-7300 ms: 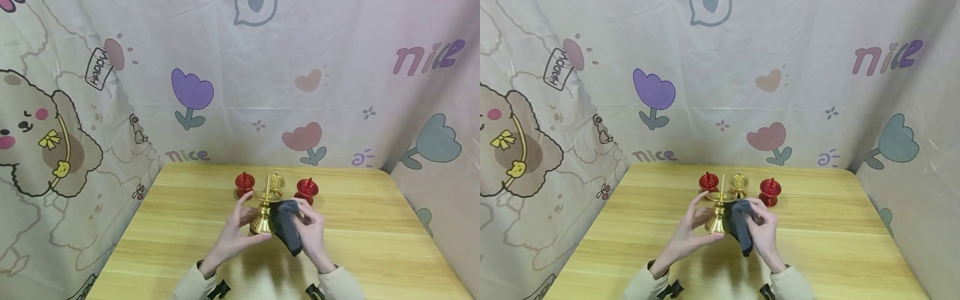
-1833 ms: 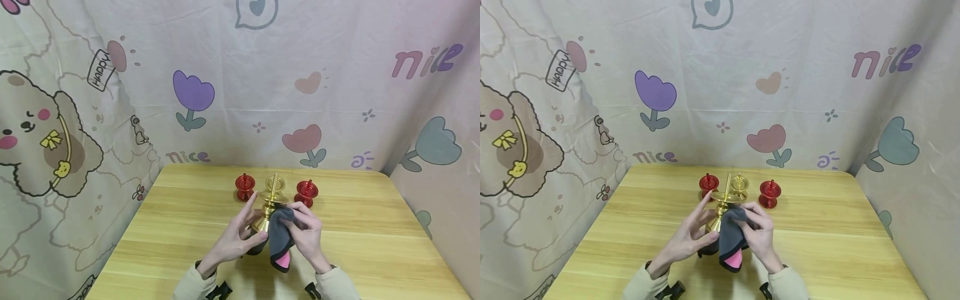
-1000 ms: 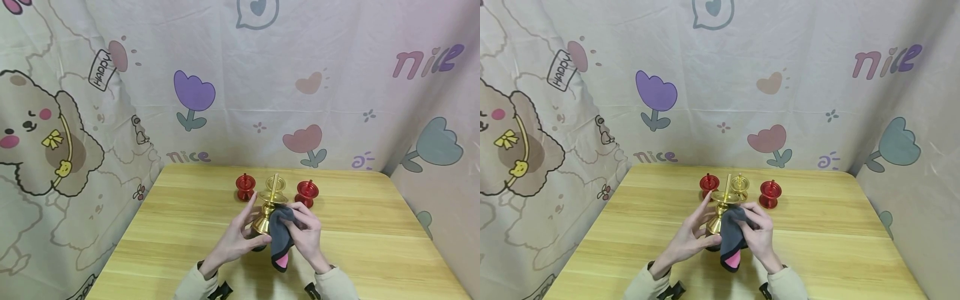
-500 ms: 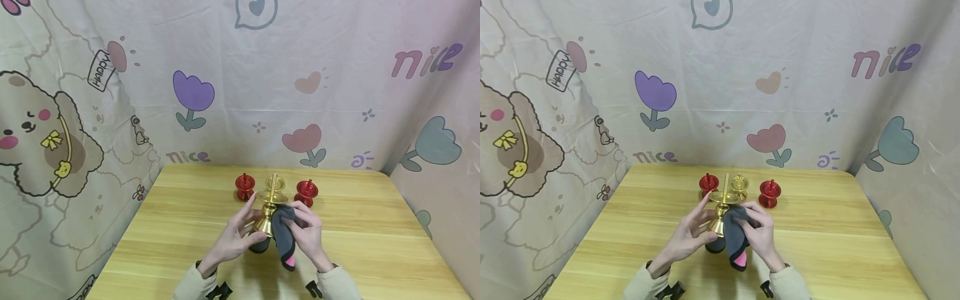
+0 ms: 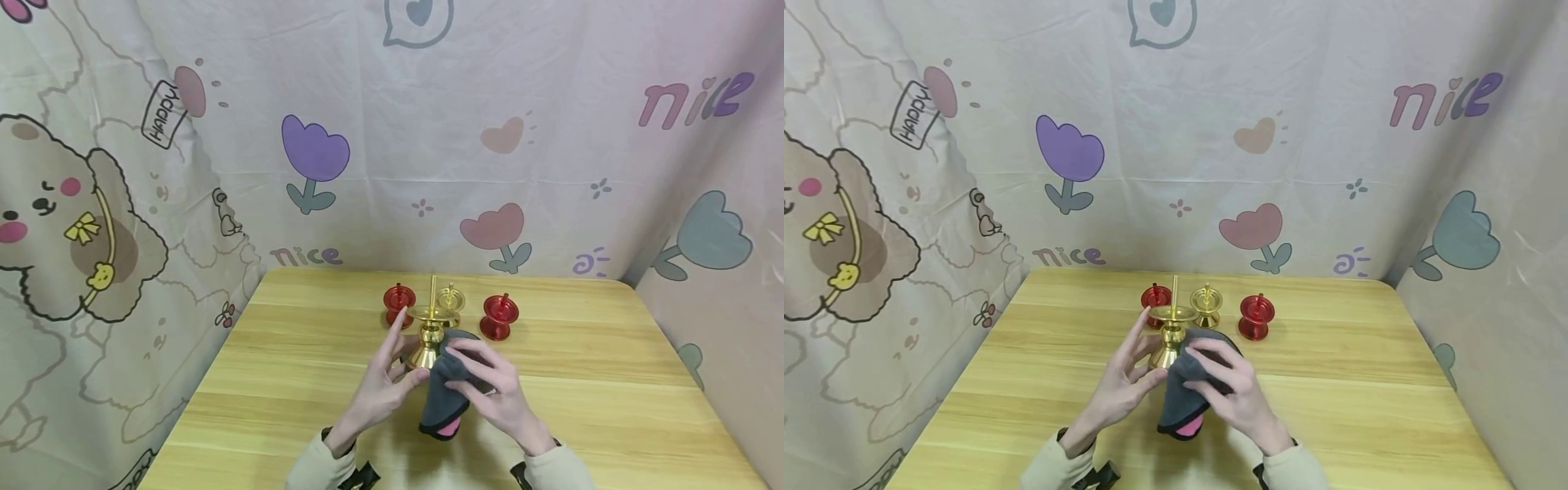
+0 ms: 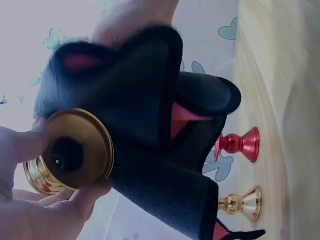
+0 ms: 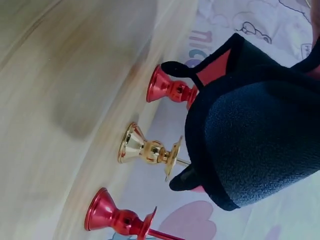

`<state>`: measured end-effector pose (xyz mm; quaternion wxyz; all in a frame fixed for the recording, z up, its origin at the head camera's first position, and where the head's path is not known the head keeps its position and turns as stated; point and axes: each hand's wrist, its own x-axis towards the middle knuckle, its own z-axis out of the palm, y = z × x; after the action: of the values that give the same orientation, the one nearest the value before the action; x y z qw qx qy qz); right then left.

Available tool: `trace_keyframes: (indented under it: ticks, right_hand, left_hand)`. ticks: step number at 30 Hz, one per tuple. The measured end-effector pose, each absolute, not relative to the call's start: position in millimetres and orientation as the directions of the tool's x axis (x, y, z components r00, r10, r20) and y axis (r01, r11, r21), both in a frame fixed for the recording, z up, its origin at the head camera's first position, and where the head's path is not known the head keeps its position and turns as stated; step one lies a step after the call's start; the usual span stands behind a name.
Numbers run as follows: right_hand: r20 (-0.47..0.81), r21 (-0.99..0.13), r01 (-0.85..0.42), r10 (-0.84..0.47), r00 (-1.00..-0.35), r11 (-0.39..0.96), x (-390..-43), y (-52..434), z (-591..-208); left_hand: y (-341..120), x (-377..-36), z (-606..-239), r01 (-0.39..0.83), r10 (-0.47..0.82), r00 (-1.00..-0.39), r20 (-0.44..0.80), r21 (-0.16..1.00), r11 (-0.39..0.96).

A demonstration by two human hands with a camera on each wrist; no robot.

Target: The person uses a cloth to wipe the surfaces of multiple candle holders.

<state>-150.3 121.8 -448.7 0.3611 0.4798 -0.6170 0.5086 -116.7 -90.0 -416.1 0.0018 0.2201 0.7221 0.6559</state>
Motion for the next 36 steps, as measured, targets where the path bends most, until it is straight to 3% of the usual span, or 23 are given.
trace_keyframes:
  ticks: [4,6,8,14,16,18,23,26,29,33,36]
  right_hand:
    - [0.947,-0.157,-0.975,-0.255,-0.195,0.159,-150,121,-447]
    - [0.954,-0.141,-0.973,-0.24,-0.182,0.181,-151,121,-449]
    - [0.956,-0.182,-0.972,-0.203,-0.21,0.145,-153,121,-453]
    - [0.916,-0.4,-0.907,-0.085,-0.391,-0.131,-155,120,-466]
    - [0.918,-0.396,-0.911,-0.061,-0.391,-0.115,-154,118,-466]
    - [0.938,-0.346,-0.938,-0.042,-0.344,-0.037,-152,115,-463]
    - [0.993,-0.104,-0.975,-0.029,-0.111,0.198,-151,108,-448]
    - [0.998,-0.047,-0.971,-0.03,-0.056,0.236,-151,106,-442]
    - [0.994,-0.106,-0.98,-0.009,-0.109,0.171,-151,105,-443]
    - [0.974,-0.226,-0.974,0.022,-0.226,0.019,-153,106,-450]
    - [0.965,-0.258,-0.966,0.039,-0.259,-0.018,-153,107,-452]
  left_hand:
    - [-90,-116,-416,0.33,0.317,-0.899,0.302,0.943,0.04]
    - [-90,-117,-417,0.349,0.332,-0.886,0.324,0.937,0.017]
    - [-90,-117,-417,0.365,0.352,-0.868,0.351,0.93,-0.026]
    - [-89,-119,-417,0.379,0.4,-0.82,0.41,0.912,-0.159]
    - [-88,-119,-417,0.39,0.395,-0.818,0.419,0.908,-0.155]
    - [-86,-119,-417,0.403,0.376,-0.826,0.42,0.906,-0.126]
    - [-83,-117,-417,0.429,0.319,-0.853,0.413,0.903,-0.02]
    - [-82,-118,-418,0.44,0.302,-0.854,0.423,0.898,-0.013]
    - [-83,-119,-420,0.434,0.313,-0.845,0.433,0.898,-0.071]
    - [-86,-122,-422,0.377,0.352,-0.837,0.419,0.907,-0.185]
    - [-87,-123,-422,0.34,0.379,-0.838,0.392,0.919,-0.2]
